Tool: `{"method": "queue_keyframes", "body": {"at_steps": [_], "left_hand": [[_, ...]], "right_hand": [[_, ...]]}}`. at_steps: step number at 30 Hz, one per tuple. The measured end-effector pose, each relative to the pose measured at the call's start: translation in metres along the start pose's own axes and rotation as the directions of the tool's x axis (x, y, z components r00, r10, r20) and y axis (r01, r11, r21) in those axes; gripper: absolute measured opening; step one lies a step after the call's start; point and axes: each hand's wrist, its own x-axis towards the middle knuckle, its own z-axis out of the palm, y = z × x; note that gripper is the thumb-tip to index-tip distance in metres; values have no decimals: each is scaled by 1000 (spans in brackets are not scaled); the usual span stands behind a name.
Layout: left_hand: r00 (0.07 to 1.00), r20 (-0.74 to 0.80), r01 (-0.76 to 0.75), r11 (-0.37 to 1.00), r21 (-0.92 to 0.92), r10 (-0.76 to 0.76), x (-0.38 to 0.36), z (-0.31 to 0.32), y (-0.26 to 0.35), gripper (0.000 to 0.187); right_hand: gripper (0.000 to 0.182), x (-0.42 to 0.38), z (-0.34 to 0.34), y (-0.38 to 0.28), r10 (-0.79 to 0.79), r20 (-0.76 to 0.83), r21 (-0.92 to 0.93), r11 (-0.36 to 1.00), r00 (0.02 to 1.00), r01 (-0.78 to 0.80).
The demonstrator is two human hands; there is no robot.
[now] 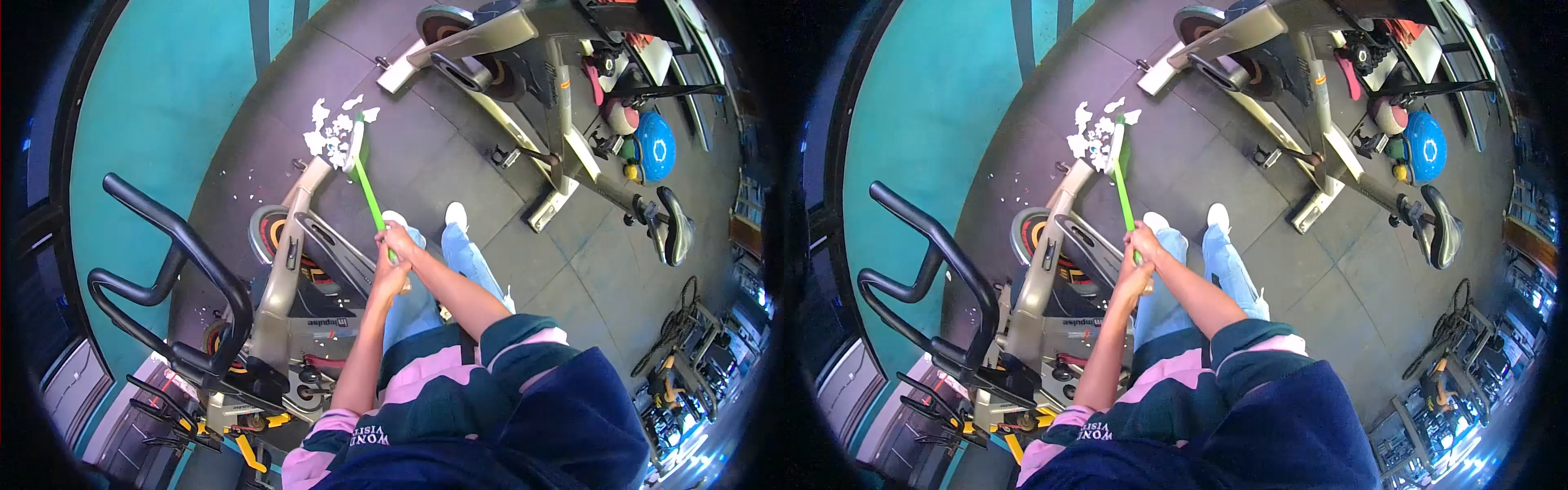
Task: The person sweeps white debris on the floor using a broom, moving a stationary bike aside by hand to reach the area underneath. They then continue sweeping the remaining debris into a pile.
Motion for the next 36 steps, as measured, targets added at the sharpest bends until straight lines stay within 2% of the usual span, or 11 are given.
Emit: {"method": "queue_keyframes", "body": {"at_steps": [5,7,10,13,17,21,23,29,31,33,36], "left_hand": [[999,47,3,1000,28,-5,-8,-21,15,72],[997,41,-76,972,221,69,-31,-21,11,74],[986,132,88,990,109,-102,-78,-26,26,75],[985,161,67,998,-5,-65,-100,-33,3,73],[964,215,200,955,-217,-153,-104,-49,12,70],[968,144,215,975,-63,-204,-66,-61,6,66],[998,55,-43,999,5,42,-36,-62,-31,64],[994,102,-37,997,70,30,2,-81,-16,71],[991,120,52,995,84,-62,-8,-82,3,71],[988,97,90,957,276,-121,-19,-77,5,71],[986,85,106,931,350,-144,-49,-67,0,72]], "right_hand": [[47,-20,19,-17,-48,25,50,998,999,47],[53,-42,18,-11,-60,4,1,998,998,60],[59,-85,20,-1,-96,-84,-232,970,992,74],[58,-116,27,8,-54,-192,-424,905,980,-34],[51,-114,37,25,68,-218,-228,967,974,-119],[33,-65,45,43,143,-94,-40,988,985,-148],[35,-45,53,40,89,-90,48,995,992,-85],[45,2,66,24,9,-4,91,996,1000,-8],[46,-6,65,20,4,-8,100,995,1000,-4],[48,-14,57,27,26,22,115,993,999,-29],[52,-54,51,25,28,3,62,998,1000,-28]]}}
